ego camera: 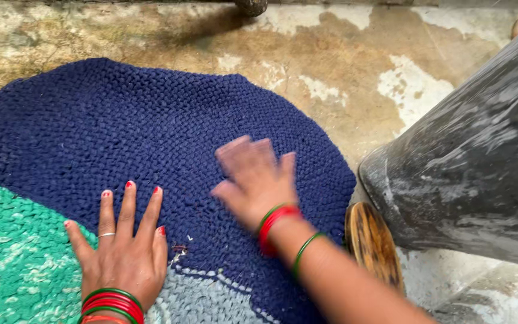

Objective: The person scrubs a mat on a concrete surface by hand, applies pressure to different sections, and turns it over to continue the cleaning process.

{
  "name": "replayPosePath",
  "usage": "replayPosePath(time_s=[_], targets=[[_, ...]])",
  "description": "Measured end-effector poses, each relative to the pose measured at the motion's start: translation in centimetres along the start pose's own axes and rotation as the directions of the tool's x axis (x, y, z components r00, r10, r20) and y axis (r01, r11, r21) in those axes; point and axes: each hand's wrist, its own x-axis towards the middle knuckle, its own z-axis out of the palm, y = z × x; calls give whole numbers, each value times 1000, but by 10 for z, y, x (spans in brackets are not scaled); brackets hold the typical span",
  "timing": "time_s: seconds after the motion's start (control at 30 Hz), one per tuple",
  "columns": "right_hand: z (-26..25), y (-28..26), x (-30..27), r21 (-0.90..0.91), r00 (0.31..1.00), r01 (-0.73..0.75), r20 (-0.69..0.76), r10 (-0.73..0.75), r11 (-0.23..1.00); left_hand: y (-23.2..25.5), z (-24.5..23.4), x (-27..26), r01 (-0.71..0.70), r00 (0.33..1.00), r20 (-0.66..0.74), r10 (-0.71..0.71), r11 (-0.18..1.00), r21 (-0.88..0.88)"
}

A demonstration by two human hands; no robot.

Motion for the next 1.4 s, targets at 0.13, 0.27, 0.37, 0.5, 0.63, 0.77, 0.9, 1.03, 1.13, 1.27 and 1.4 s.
replayPosePath(time_s=[0.13, 0.27, 0.37, 0.5, 0.63, 0.77, 0.9, 1.03, 1.13, 1.27, 1.4], targets=[[-19, 51, 31, 139, 925, -362, -71, 374, 922, 0, 3, -1, 12, 1000, -23, -13, 1000, -13], [-6, -44, 17, -53, 974, -195, 104, 199, 979, -4, 13, -3, 0, 998, -58, 1, 1000, 9], [-3, -117, -5, 194, 947, 271, -228, -225, 943, -12, 21, -3, -52, 989, -135, 52, 999, 6], [-8, -59, 26, 46, 984, 172, -49, -170, 984, -10, 23, -11, 5, 997, -75, -7, 999, -34], [-33, 63, 48, 87, 951, -308, 27, 307, 947, -8, 25, -6, -4, 990, -139, -3, 999, -50], [-17, 59, 60, 136, 863, -503, 22, 505, 854, -12, 31, -10, 5, 988, -155, -6, 1000, -7], [0, -38, 42, 101, 993, 39, -117, -27, 994, -10, 35, -3, -59, 954, -299, 27, 993, -100], [-21, -7, 33, 79, 999, -27, 41, 24, 996, -5, 28, -5, -10, 979, -205, -15, 993, -119], [-36, 7, 23, 95, 986, -141, 99, 132, 985, -2, 19, 0, 15, 987, -154, -36, 991, -135], [-60, 2, -32, -10, 940, -114, 321, 112, 993, 0, 8, 1, -84, 967, -245, 65, 994, -67], [-85, -4, -79, -107, 845, 26, 534, 35, 994, -5, -7, 9, -240, 890, -398, 224, 971, 10]])
